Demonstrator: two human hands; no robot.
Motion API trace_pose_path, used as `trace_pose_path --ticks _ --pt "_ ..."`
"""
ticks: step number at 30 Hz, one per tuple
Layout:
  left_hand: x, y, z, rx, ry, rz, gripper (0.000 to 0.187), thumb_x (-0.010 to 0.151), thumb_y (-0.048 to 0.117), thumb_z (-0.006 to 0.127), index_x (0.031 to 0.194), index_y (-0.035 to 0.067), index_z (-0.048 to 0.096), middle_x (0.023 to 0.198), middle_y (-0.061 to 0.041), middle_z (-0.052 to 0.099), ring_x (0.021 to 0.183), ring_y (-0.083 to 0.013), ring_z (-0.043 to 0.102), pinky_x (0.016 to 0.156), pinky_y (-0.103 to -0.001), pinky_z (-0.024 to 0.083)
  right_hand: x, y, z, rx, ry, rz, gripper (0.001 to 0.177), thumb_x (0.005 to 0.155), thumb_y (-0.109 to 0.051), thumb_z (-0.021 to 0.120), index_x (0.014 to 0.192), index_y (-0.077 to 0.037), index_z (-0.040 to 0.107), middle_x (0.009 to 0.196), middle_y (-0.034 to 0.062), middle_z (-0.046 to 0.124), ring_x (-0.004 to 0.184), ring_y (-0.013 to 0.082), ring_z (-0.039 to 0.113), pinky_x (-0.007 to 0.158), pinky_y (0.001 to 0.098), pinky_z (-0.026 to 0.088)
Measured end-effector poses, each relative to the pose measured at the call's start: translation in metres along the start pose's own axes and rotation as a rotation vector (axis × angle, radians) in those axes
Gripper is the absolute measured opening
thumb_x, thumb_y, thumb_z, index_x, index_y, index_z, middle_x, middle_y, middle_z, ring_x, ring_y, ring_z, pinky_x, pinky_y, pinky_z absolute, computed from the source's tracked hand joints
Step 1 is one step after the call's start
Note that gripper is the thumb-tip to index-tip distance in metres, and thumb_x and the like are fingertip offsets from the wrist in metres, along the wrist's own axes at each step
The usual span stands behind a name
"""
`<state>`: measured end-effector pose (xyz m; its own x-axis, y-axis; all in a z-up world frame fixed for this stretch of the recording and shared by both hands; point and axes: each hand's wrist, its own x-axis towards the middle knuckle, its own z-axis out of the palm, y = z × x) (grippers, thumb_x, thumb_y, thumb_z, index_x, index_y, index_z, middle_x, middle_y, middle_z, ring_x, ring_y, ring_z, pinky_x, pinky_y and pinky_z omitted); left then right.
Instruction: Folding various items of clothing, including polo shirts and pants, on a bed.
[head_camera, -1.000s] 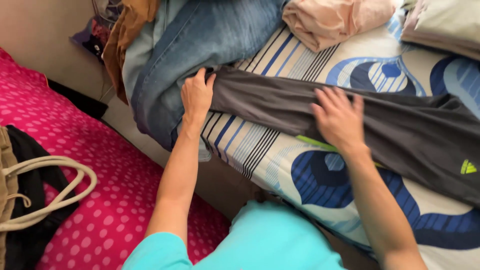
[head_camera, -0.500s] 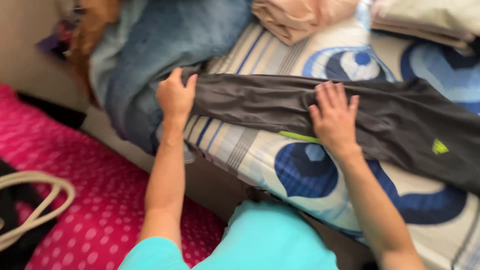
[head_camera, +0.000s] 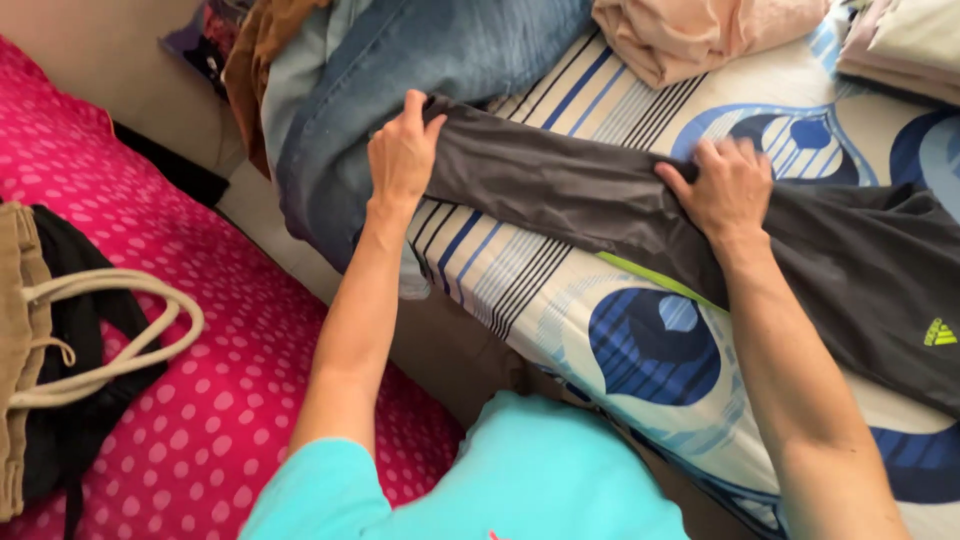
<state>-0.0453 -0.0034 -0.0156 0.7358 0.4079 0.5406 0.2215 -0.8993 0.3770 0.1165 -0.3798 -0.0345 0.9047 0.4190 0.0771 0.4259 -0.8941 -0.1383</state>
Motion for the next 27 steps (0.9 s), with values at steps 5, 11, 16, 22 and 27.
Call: trace_pose_path --ticks 5,11,16,22,27 --pt "0.005 -0.009 0.012 -0.224 0.047 0.043 0.030 0.098 0.025 0.072 0.119 0.010 0.057 0.102 -0.021 0.075 0.095 -0.0452 0.070 0.075 -0.054 0.055 0.016 -0.087 0.008 0.404 0.411 -0.575 0.037 0.093 -0.023 0.078 0.125 -0.005 0.070 0.131 0.0152 0.067 0.126 0.0353 0.062 0.106 0.0448 0.049" --pt "-0.011 0.016 -0.031 -0.055 -0.098 -0.238 0.049 0.090 0.041 0.077 0.124 0.012 0.057 0.105 -0.021 0.075 0.100 -0.0446 0.070 0.080 -0.056 0.053 0.074 -0.195 0.058 0.861 0.178 -0.819 0.049 0.097 -0.022 0.076 0.136 0.004 0.062 0.140 0.0232 0.061 0.131 0.0410 0.056 0.111 0.0441 0.045" --pt "-0.045 -0.018 -0.028 0.107 -0.330 -0.419 0.070 0.070 0.047 0.090 0.120 0.007 0.061 0.102 -0.025 0.071 0.097 -0.0455 0.067 0.078 -0.054 0.053 0.091 -0.252 0.055 0.632 -0.272 -0.652 0.048 0.089 -0.032 0.077 0.129 -0.006 0.067 0.123 0.0160 0.072 0.116 0.0324 0.068 0.101 0.0407 0.052" --pt "-0.060 -0.041 -0.030 -0.582 -0.080 -0.207 0.034 0.082 0.015 0.081 0.112 0.003 0.068 0.098 -0.012 0.077 0.092 -0.0259 0.078 0.083 -0.037 0.060 0.110 -0.273 0.065 0.783 -0.119 -0.989 0.050 0.079 -0.011 0.076 0.127 -0.001 0.069 0.114 0.0192 0.072 0.105 0.0336 0.067 0.089 0.0427 0.052" --pt "-0.076 -0.032 -0.018 -0.563 0.254 -0.177 0.033 0.085 0.004 0.080 0.116 0.007 0.071 0.114 -0.010 0.073 0.102 -0.0215 0.072 0.086 -0.033 0.060 0.099 -0.277 0.035 0.863 -0.566 -0.834 0.035 0.076 -0.005 0.071 0.110 -0.005 0.070 0.091 0.0017 0.071 0.086 0.0113 0.063 0.076 0.0286 0.052"
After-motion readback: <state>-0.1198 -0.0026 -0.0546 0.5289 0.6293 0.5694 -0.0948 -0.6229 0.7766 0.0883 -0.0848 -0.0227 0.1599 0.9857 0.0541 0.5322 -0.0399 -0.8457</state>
